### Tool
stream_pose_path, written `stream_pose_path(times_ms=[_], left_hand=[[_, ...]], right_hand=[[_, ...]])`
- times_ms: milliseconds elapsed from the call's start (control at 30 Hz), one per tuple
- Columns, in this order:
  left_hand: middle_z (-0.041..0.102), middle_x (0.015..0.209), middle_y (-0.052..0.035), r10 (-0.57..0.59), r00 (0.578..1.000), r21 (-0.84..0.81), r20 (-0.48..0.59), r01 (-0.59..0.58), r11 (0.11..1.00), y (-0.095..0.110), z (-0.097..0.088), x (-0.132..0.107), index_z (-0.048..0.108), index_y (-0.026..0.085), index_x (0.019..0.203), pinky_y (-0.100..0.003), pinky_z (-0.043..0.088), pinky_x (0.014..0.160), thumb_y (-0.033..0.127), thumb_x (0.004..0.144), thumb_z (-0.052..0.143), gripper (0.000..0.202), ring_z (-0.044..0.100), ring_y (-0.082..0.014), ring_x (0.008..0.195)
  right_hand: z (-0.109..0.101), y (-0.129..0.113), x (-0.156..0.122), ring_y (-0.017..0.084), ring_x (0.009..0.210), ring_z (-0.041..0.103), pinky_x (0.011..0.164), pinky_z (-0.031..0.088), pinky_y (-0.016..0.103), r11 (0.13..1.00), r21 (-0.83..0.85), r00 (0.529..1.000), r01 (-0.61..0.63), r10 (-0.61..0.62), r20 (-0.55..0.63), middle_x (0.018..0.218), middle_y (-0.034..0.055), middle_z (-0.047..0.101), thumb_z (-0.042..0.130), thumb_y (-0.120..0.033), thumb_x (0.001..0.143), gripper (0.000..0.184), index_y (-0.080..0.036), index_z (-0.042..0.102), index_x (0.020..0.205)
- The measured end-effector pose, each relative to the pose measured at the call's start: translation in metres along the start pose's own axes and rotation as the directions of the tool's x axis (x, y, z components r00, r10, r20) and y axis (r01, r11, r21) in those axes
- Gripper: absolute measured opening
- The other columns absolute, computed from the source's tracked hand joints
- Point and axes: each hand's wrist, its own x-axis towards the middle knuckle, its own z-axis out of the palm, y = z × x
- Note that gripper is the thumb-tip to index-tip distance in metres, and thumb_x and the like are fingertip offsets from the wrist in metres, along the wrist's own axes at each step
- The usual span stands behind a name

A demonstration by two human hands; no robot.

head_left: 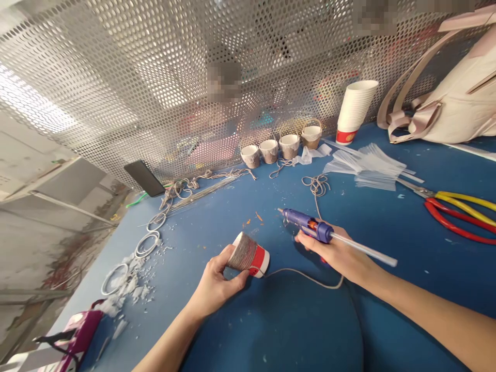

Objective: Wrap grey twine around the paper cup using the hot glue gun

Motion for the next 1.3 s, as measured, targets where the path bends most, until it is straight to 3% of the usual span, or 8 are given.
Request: stream_pose_path(times_ms=[200,533,667,800,967,1100,1200,1300], left_hand=[[0.069,0.089,-0.0041,-0.044,0.999,0.003,0.010,0.044,0.999,0.010,0.000,-0.002,0.067,0.016,0.087,-0.026,0.049,0.073,0.018,0.078,0.059,0.012,0.062,-0.0180,0.081],[0.069,0.082,-0.0028,-0.054,0.998,0.045,-0.025,0.055,0.997,0.028,0.001,-0.005,0.067,0.016,0.084,-0.025,0.049,0.068,0.021,0.078,0.058,0.012,0.061,-0.0167,0.074],[0.067,0.077,-0.0016,-0.098,0.994,0.054,-0.040,0.100,0.993,0.037,0.004,-0.007,0.066,0.016,0.085,-0.025,0.048,0.064,0.022,0.079,0.058,0.011,0.060,-0.0149,0.067],[0.065,0.075,0.0006,-0.013,0.999,0.079,-0.030,0.015,0.997,0.045,0.007,-0.012,0.066,0.018,0.085,-0.022,0.047,0.063,0.018,0.080,0.058,0.009,0.058,-0.0126,0.065],[0.061,0.076,0.0012,0.117,0.992,0.148,-0.052,-0.108,0.983,0.047,0.012,-0.020,0.062,0.019,0.084,-0.020,0.046,0.060,0.013,0.080,0.058,0.008,0.056,-0.0114,0.065],[0.059,0.072,0.0003,0.151,0.985,0.223,-0.080,-0.130,0.966,0.047,0.014,-0.019,0.057,0.018,0.076,-0.021,0.045,0.058,0.012,0.080,0.057,0.006,0.054,-0.0125,0.064],[0.057,0.068,0.0009,0.150,0.984,0.254,-0.099,-0.121,0.960,0.047,0.015,-0.017,0.056,0.018,0.072,-0.021,0.043,0.055,0.013,0.079,0.057,0.009,0.052,-0.0125,0.061],[0.057,0.066,0.0009,0.108,0.991,0.259,-0.078,-0.085,0.962,0.047,0.016,-0.016,0.056,0.017,0.070,-0.022,0.043,0.055,0.013,0.079,0.056,0.010,0.052,-0.0128,0.061]], right_hand=[[0.011,0.024,0.018,0.029,0.086,0.061,0.073,0.049,0.042,0.877,-0.413,0.944,0.246,-0.314,-0.105,0.092,0.0104,0.067,0.049,-0.042,0.088,0.028,-0.018,0.062,0.093],[-0.028,0.005,-0.016,0.022,0.063,0.056,0.057,0.042,0.034,0.655,-0.731,0.928,0.193,-0.363,-0.080,0.070,0.0048,0.060,0.066,-0.044,0.076,0.028,-0.019,0.052,0.074],[-0.026,-0.004,-0.048,0.014,0.050,0.052,0.048,0.038,0.027,0.858,-0.450,0.968,0.247,-0.241,0.071,0.060,-0.0010,0.056,0.055,-0.034,0.085,0.022,-0.022,0.047,0.068],[0.010,-0.016,-0.058,0.024,0.104,0.060,0.086,0.049,0.038,0.990,0.138,0.966,0.013,-0.048,0.254,0.116,0.0089,0.060,0.062,-0.032,0.078,0.036,-0.024,0.052,0.111],[0.051,-0.025,-0.038,0.023,0.117,0.051,0.093,0.045,0.037,0.611,0.700,0.902,-0.370,0.056,0.427,0.122,0.0099,0.054,0.073,-0.022,0.063,0.057,-0.021,0.047,0.114],[0.054,-0.025,-0.033,0.013,0.076,0.061,0.059,0.044,0.023,0.447,0.704,0.784,-0.552,-0.008,0.620,0.102,0.0042,0.058,0.071,-0.018,0.063,0.042,-0.017,0.054,0.101],[0.047,-0.022,-0.035,0.006,0.056,0.052,0.049,0.035,0.021,0.585,0.605,0.764,-0.541,0.042,0.643,0.094,0.0029,0.058,0.069,-0.021,0.069,0.033,-0.016,0.054,0.098],[0.039,-0.020,-0.038,0.008,0.058,0.047,0.054,0.036,0.022,0.846,0.436,0.871,-0.308,0.066,0.487,0.075,-0.0023,0.055,0.067,-0.023,0.076,0.018,-0.017,0.055,0.089]])
